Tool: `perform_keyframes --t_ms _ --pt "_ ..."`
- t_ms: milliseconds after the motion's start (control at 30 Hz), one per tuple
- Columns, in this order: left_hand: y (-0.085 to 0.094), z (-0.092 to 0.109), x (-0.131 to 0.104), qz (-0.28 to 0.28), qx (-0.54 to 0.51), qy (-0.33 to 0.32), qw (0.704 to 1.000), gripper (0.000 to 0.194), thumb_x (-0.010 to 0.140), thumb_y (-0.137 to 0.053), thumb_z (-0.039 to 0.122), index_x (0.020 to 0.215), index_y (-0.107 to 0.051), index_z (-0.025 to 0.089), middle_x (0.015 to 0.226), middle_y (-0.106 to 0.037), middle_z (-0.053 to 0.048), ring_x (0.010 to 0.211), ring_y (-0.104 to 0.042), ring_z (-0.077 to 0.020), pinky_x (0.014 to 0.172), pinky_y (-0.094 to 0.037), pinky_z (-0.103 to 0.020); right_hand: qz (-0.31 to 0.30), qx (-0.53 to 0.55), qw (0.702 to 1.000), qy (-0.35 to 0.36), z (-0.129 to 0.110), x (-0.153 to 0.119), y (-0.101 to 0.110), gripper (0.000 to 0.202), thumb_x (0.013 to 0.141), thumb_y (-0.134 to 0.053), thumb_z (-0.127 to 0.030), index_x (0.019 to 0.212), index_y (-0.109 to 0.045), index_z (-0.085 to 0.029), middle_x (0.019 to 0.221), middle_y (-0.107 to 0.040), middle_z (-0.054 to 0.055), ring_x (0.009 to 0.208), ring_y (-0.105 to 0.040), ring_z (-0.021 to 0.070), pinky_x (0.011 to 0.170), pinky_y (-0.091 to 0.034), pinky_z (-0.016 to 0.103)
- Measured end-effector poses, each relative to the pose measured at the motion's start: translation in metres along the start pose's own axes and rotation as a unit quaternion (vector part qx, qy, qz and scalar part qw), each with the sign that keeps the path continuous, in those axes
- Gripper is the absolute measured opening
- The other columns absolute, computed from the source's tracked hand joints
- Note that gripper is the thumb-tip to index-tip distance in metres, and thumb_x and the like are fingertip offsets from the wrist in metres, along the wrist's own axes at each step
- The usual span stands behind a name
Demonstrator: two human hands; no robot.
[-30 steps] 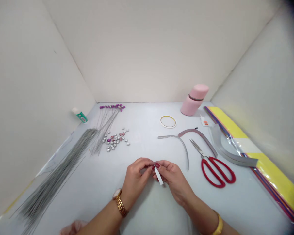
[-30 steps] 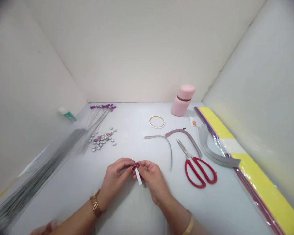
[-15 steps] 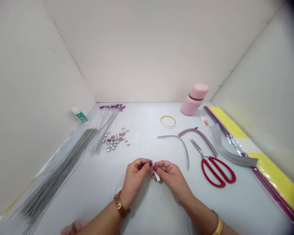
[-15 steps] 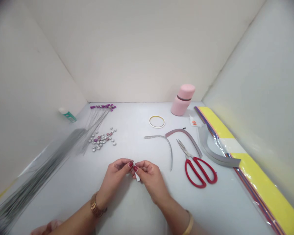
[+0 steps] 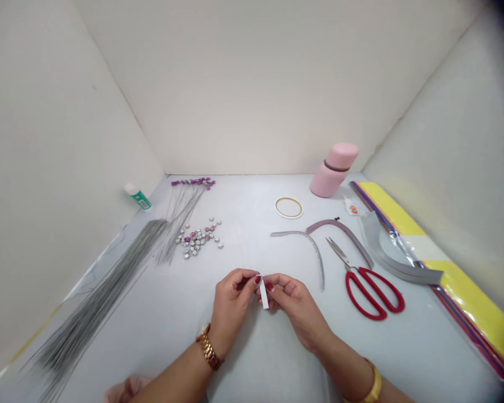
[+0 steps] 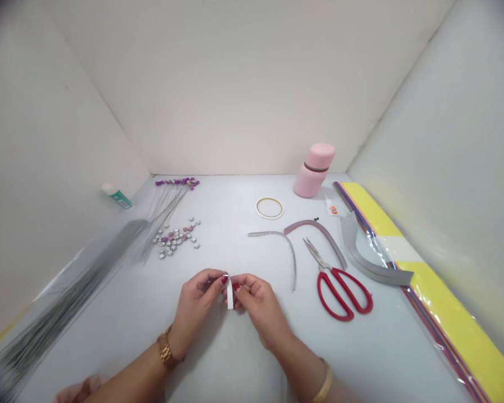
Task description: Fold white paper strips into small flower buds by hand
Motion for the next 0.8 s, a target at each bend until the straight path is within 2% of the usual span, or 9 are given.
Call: perform_keyframes --t_ms 200,367,467,600,700,800 --pt "-0.003 -0.008 0.002 -0.021 -0.030 0.030 0.999 0.014 0.075 -0.057 0.025 0.076 -0.063 0.013 0.068 -0.065 -0.004 0.063 -0.058 -0.0142 0.061 -0.046 -0.024 0.017 0.010 1.000 -0.020 0.007 0.003 0.006 0.014 0.069 -0.066 -0.024 0.077 -0.063 -0.014 0.059 -0.063 0.001 0.053 -0.051 0.0106 0.051 -0.036 0.022" --pt "-0.015 -0.008 0.000 -0.073 -0.114 0.050 0.990 0.014 0.076 -0.056 0.025 0.076 -0.062 0.012 0.062 -0.063 -0.002 0.059 -0.057 -0.0130 0.060 -0.046 -0.023 0.034 0.016 0.999 -0.018 0.009 0.004 0.009 0.014 0.068 -0.067 -0.027 0.068 -0.062 -0.013 0.057 -0.063 0.001 0.052 -0.052 0.0099 0.050 -0.035 0.021" --pt "-0.014 -0.002 -0.001 -0.081 -0.110 0.035 0.990 0.014 0.078 -0.054 0.024 0.077 -0.062 0.012 0.063 -0.062 -0.002 0.060 -0.056 -0.0128 0.061 -0.045 -0.023 0.033 0.017 0.999 -0.012 0.006 0.003 0.008 0.016 0.068 -0.067 -0.028 0.066 -0.061 -0.014 0.060 -0.064 0.002 0.053 -0.053 0.0101 0.050 -0.036 0.020" --pt "-0.015 0.009 -0.002 -0.094 -0.066 -0.019 0.993 0.013 0.078 -0.054 0.022 0.082 -0.064 0.013 0.070 -0.062 -0.003 0.067 -0.056 -0.0143 0.065 -0.045 -0.024 0.035 0.012 0.999 0.001 0.002 0.003 0.009 0.018 0.071 -0.065 -0.031 0.067 -0.061 -0.014 0.058 -0.062 0.001 0.052 -0.052 0.0099 0.050 -0.037 0.020" --pt "-0.014 0.006 -0.002 -0.081 -0.062 -0.019 0.995 0.014 0.074 -0.060 0.025 0.080 -0.063 0.013 0.074 -0.064 -0.005 0.068 -0.058 -0.0160 0.066 -0.046 -0.025 0.041 0.007 0.999 0.001 0.004 0.003 0.010 0.019 0.071 -0.065 -0.033 0.067 -0.060 -0.014 0.055 -0.059 0.000 0.051 -0.051 0.0099 0.050 -0.036 0.020" --pt "-0.011 0.000 -0.001 -0.059 -0.080 0.004 0.995 0.015 0.074 -0.059 0.028 0.073 -0.063 0.013 0.069 -0.063 -0.004 0.065 -0.057 -0.0153 0.064 -0.045 -0.025 0.026 -0.004 1.000 0.002 0.004 0.002 0.008 0.021 0.074 -0.062 -0.034 0.069 -0.060 -0.014 0.060 -0.061 0.002 0.053 -0.052 0.0109 0.051 -0.037 0.021"
Point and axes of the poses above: each hand's wrist, its own x-axis towards the middle knuckle, its own y-axis out of the back of the hand, z = x × y, the point moved 9 cm from there along x, towards the middle knuckle
